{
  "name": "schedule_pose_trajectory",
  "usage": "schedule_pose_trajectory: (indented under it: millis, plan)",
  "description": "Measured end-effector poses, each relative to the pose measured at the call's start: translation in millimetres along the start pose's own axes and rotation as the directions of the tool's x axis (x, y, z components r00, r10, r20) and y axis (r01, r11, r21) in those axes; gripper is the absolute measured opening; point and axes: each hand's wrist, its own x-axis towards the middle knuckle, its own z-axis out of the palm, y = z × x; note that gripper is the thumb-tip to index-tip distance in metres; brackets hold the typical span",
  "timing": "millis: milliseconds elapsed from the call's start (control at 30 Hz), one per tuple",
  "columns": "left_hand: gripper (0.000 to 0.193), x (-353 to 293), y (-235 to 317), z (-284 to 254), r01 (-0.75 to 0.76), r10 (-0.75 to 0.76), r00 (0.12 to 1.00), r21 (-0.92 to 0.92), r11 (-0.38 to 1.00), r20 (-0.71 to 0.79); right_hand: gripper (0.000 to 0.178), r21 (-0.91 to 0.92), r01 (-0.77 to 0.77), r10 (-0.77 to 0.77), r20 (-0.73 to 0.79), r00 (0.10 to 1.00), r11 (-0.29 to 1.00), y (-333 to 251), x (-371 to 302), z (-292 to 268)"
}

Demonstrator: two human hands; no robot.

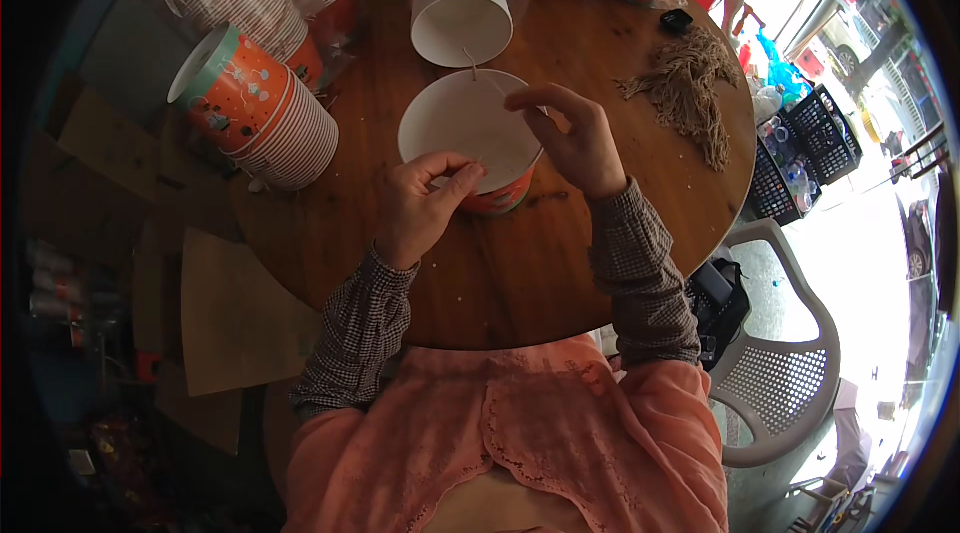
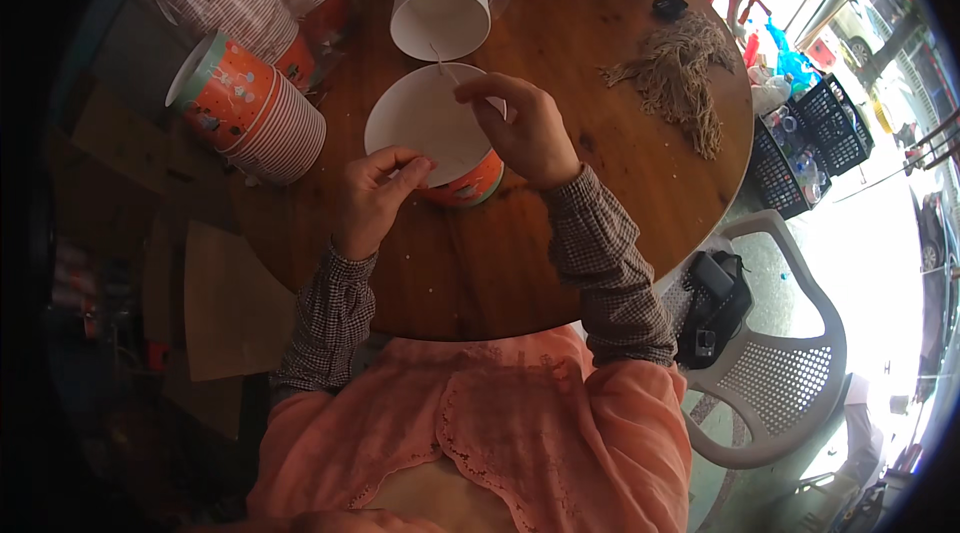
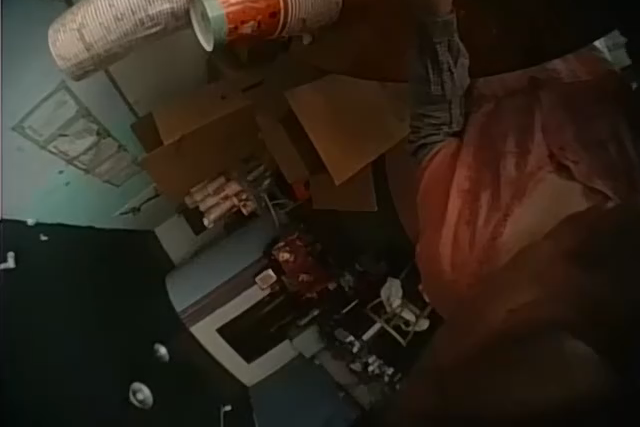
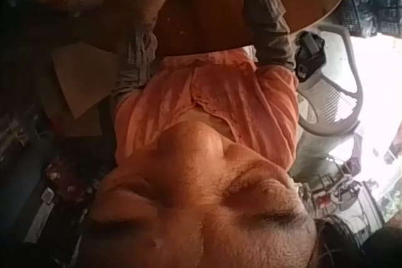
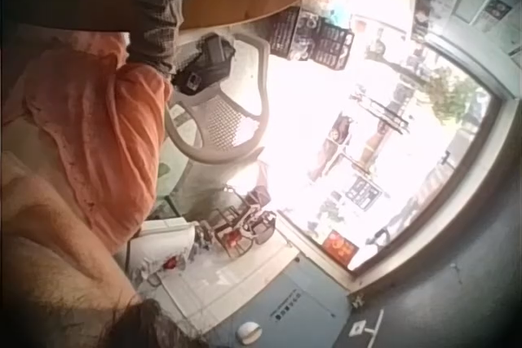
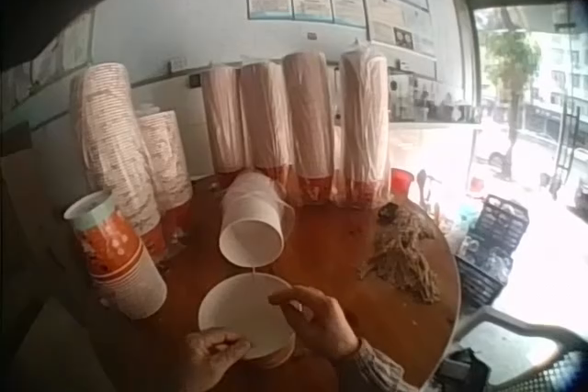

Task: Threading a cord handle through pre-punched holes in a paper bucket.

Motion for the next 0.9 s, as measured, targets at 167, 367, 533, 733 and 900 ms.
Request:
schedule_pose_trajectory:
  millis: [167, 367, 533, 733, 900]
  plan:
    - [0.020, 3.7, 0.8, 0.9, 0.037, -0.037, 0.999, -0.017, 0.999, 0.005, 0.017, -0.088, 0.015, -0.033, -0.213, 0.977, 0.996, -5.8, -43.4, 1.9]
    - [0.021, 7.5, 3.8, 1.4, 0.059, -0.057, 0.998, -0.075, 0.995, 0.021, 0.025, -0.314, 0.115, -0.169, -0.150, 0.974, 0.943, 2.4, -50.2, 17.9]
    - [0.021, 7.7, 4.2, 1.1, 0.061, -0.059, 0.998, -0.062, 0.996, 0.035, 0.018, -0.333, 0.086, -0.157, -0.194, 0.968, 0.939, 8.5, -51.8, 28.7]
    - [0.021, 7.8, 2.1, 1.5, 0.046, -0.045, 0.999, -0.060, 0.997, 0.028, 0.011, 0.070, -0.005, 0.026, -0.300, 0.954, 0.997, 12.5, -50.7, 33.2]
    - [0.019, 7.8, -4.2, 2.1, 0.016, -0.016, 1.000, 0.005, 1.000, 0.012, 0.007, 0.396, -0.083, 0.224, -0.323, 0.920, 0.914, 5.6, -47.4, 34.5]
